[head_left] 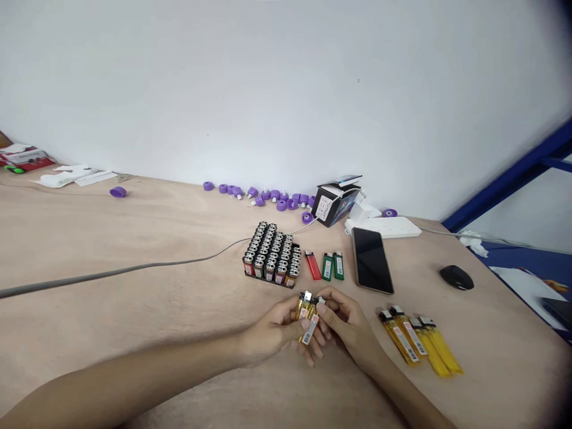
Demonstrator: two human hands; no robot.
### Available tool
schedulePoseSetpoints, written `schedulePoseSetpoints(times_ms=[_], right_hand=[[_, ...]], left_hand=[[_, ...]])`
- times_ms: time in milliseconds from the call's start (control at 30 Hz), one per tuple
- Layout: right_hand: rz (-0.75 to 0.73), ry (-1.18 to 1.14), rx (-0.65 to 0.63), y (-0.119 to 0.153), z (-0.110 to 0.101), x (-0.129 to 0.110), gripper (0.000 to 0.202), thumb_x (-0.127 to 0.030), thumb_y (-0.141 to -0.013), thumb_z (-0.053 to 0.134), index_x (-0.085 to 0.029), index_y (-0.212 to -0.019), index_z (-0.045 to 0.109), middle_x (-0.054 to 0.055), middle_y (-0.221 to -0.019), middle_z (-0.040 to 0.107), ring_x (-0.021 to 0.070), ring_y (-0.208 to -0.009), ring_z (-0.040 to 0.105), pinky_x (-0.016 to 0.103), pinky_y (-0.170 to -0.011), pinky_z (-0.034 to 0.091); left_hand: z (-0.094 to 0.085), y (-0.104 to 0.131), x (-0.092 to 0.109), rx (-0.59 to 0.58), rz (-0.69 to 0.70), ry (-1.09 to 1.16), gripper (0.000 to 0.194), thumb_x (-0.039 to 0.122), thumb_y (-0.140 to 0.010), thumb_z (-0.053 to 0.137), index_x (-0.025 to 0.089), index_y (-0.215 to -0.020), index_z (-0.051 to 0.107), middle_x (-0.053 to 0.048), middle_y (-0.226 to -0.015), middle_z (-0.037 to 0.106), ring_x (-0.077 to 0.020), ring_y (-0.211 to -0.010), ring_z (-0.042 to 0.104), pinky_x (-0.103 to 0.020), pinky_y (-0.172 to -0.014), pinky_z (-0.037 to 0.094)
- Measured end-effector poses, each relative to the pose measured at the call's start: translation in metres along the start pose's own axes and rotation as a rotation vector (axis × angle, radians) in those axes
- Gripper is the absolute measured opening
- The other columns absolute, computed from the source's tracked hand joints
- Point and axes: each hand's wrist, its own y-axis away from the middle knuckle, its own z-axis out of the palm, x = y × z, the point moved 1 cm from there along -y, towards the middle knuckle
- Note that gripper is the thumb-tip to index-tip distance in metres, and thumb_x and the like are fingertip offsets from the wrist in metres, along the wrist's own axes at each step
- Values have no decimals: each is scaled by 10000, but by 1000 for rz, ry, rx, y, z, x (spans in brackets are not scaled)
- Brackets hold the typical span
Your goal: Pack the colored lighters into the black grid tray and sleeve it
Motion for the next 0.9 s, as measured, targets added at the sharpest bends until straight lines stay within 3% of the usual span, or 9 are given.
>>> schedulePoseSetpoints(times_ms=[100,233,333,467,533,667,767,900], right_hand=[[-20,-3,-25,0,-1,-2,400,-550,-850,635,-161,-923,574,-42,-578,543,89,-458,465,211,-452,358],[-34,36,-10,-2,3,-3,383,-539,-822,663,-166,-840,576,-65,-548,476,70,-422,378,199,-407,284],[-98,65,128,-7,2,-9,391,-551,-835,628,-186,-726,540,-88,-511,382,63,-404,298,198,-381,228],[-257,163,379,-31,-12,-33,390,-533,-866,566,-203,-669,499,-80,-515,357,78,-430,305,212,-395,235],[-321,257,430,-50,-23,-48,396,-516,-866,550,-213,-627,461,-79,-497,349,82,-426,295,225,-404,230],[-384,378,544,-88,-37,-67,430,-506,-875,533,-228,-586,377,-82,-493,299,90,-455,281,238,-447,219],[-396,465,538,-107,-35,-67,426,-468,-849,588,-218,-556,408,-73,-482,333,102,-478,312,248,-476,221],[-392,587,388,-118,-27,-51,332,-354,-825,627,-201,-551,517,-40,-493,493,124,-496,422,257,-503,285]], left_hand=[[-1,0,-2,17,15,-4,446,403,-873,705,142,-1183,521,-94,-898,673,-154,-717,676,-258,-602,564],[-1,1,-4,24,10,-63,479,479,-867,686,146,-1158,501,-79,-839,678,-164,-663,687,-261,-569,558],[2,2,-3,38,-8,-161,490,558,-884,621,147,-1107,474,-43,-736,658,-137,-542,646,-232,-503,516],[10,8,-2,67,-8,-312,436,596,-906,552,174,-916,441,25,-611,571,-52,-379,424,-164,-368,315],[14,13,-1,90,0,-376,405,567,-927,536,193,-838,409,64,-574,482,-42,-400,329,-173,-383,246],[18,18,4,70,2,-607,431,543,-930,540,188,-735,392,66,-635,306,-73,-562,267,-218,-503,227],[20,17,8,11,-30,-700,477,594,-916,512,187,-706,378,56,-648,281,-90,-593,245,-247,-525,208],[19,15,9,13,-83,-695,496,644,-890,500,192,-723,378,54,-649,276,-95,-593,249,-257,-527,198]])
